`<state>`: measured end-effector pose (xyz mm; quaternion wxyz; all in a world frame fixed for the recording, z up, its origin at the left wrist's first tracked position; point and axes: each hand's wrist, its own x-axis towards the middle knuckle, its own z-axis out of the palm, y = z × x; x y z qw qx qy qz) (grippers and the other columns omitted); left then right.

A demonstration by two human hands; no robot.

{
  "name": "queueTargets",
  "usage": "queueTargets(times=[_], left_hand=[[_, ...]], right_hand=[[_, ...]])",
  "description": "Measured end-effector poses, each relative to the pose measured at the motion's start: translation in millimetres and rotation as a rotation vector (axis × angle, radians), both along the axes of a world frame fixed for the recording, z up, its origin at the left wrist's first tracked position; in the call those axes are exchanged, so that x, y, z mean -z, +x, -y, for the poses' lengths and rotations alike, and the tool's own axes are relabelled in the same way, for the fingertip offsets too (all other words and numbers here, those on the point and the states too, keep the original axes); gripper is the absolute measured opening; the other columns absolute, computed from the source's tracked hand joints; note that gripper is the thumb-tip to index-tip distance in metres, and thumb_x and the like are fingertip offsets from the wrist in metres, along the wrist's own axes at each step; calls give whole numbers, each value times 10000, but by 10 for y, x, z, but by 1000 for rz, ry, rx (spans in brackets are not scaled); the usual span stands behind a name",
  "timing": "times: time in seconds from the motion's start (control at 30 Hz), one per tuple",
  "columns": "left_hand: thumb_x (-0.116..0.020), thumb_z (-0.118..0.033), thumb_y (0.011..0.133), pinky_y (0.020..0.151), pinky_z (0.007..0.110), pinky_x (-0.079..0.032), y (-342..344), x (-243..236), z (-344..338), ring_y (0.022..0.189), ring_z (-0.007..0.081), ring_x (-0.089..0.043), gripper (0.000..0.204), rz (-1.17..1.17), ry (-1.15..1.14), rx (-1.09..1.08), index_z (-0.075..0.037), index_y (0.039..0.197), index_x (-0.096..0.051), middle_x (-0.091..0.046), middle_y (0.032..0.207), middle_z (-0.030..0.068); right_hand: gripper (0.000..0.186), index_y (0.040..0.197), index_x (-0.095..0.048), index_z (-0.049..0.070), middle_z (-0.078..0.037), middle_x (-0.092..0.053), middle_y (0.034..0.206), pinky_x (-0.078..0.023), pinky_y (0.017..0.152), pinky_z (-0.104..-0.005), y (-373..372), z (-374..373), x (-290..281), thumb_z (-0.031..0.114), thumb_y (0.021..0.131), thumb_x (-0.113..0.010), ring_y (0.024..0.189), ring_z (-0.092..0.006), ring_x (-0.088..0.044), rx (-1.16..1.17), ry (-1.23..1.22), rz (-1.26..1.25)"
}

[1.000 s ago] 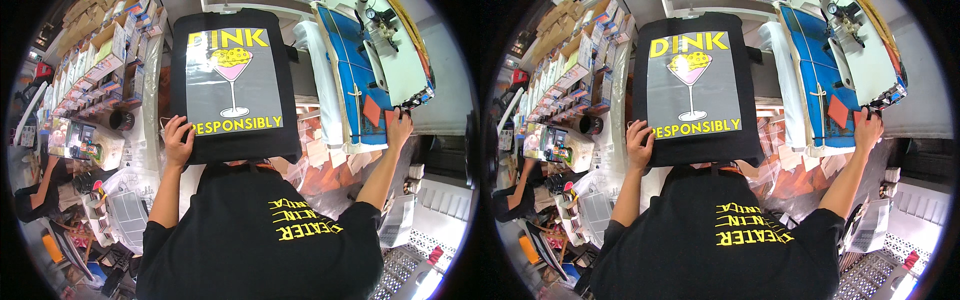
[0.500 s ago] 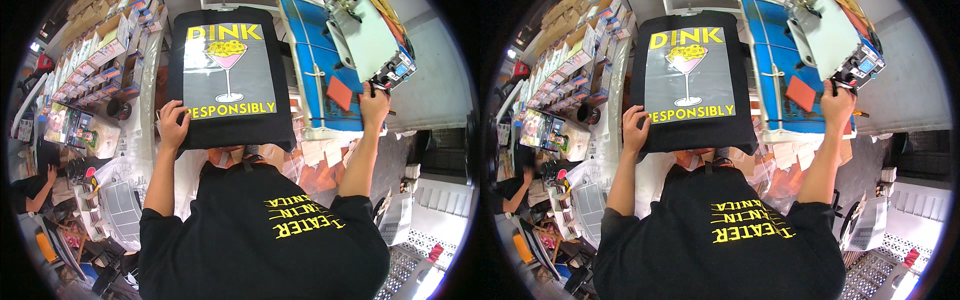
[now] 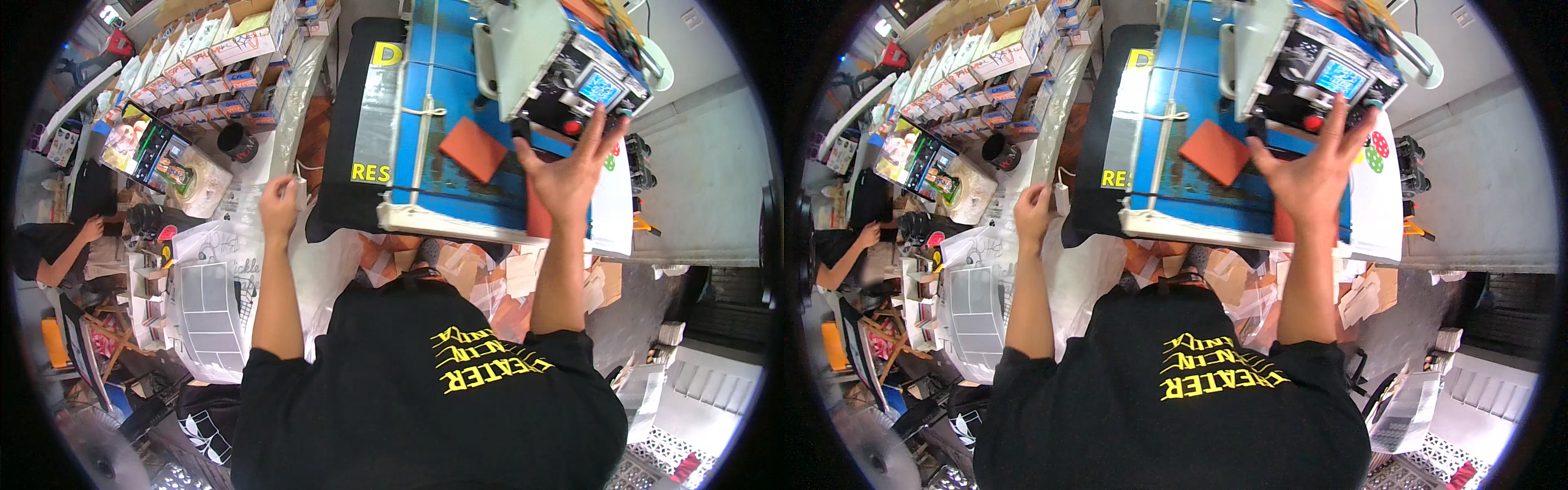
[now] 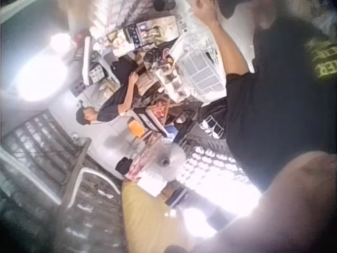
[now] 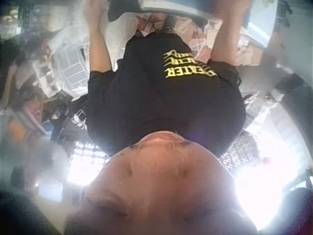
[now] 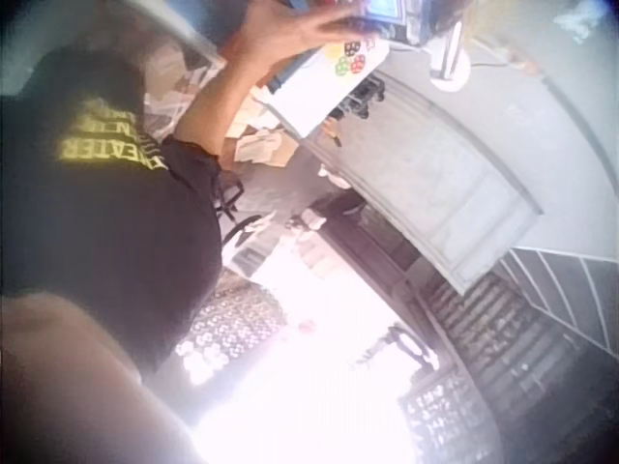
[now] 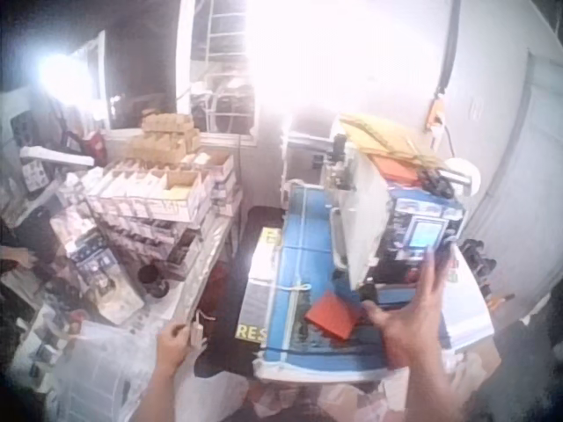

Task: The person positions a black t-shirt on a printing board and uses shears to trim a white graphic transfer. They align the graphic on the shirt, place it under a heat press, and repeat the process with a second graphic transfer and another garment.

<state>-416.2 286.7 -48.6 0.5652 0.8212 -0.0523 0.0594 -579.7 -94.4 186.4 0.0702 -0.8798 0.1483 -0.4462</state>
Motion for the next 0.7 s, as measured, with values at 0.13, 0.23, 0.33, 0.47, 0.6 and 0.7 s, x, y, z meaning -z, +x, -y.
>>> queueTargets(times=[0.13,0.23,0.33,0.47,0.6,0.7], left_hand=[[-648,-140,906,778,296,-502,-495,437,-580,831,156,-638,197,-126,32,-106,38,982,-686,-699,899,103],[-646,-140,907,782,290,-499,-873,640,-798,820,154,-630,198,-292,81,-163,38,983,-686,-698,901,95],[-641,-141,912,790,291,-499,-1227,748,-915,820,153,-629,198,-349,69,-168,37,987,-686,-697,902,91],[-628,-131,919,791,290,-501,-1607,949,-928,819,162,-634,178,-385,81,-177,28,972,-685,-693,895,93],[-599,-97,907,764,295,-510,-1893,1126,-700,809,181,-650,157,-390,156,84,1,993,-687,-699,882,104],[-597,-126,868,753,345,-534,-2095,1079,-150,835,241,-689,191,-435,227,518,-4,976,-696,-715,910,131]], right_hand=[[1119,1459,-413,88,-369,-159,1533,-373,1078,-543,260,-352,36,377,510,-930,1393,-526,-287,-17,-82,20],[1045,1416,-488,112,-346,-221,1522,-403,1028,-574,446,-562,74,425,510,-904,1337,-555,-338,-42,-119,85],[1049,1418,-497,164,-342,-199,1531,-424,981,-600,590,-739,123,462,494,-894,1278,-571,-369,-49,-118,109],[1049,1405,-506,164,-360,-180,1525,-364,1003,-630,642,-835,100,438,471,-896,1267,-577,-347,-78,-107,109],[1076,1435,-463,116,-416,-137,1500,-257,1070,-672,581,-831,100,446,501,-886,1356,-595,-230,-39,-55,20],[987,1419,-475,167,-363,-142,1533,-258,1062,-696,371,-702,-14,439,556,-867,1361,-611,-206,-241,26,8]])
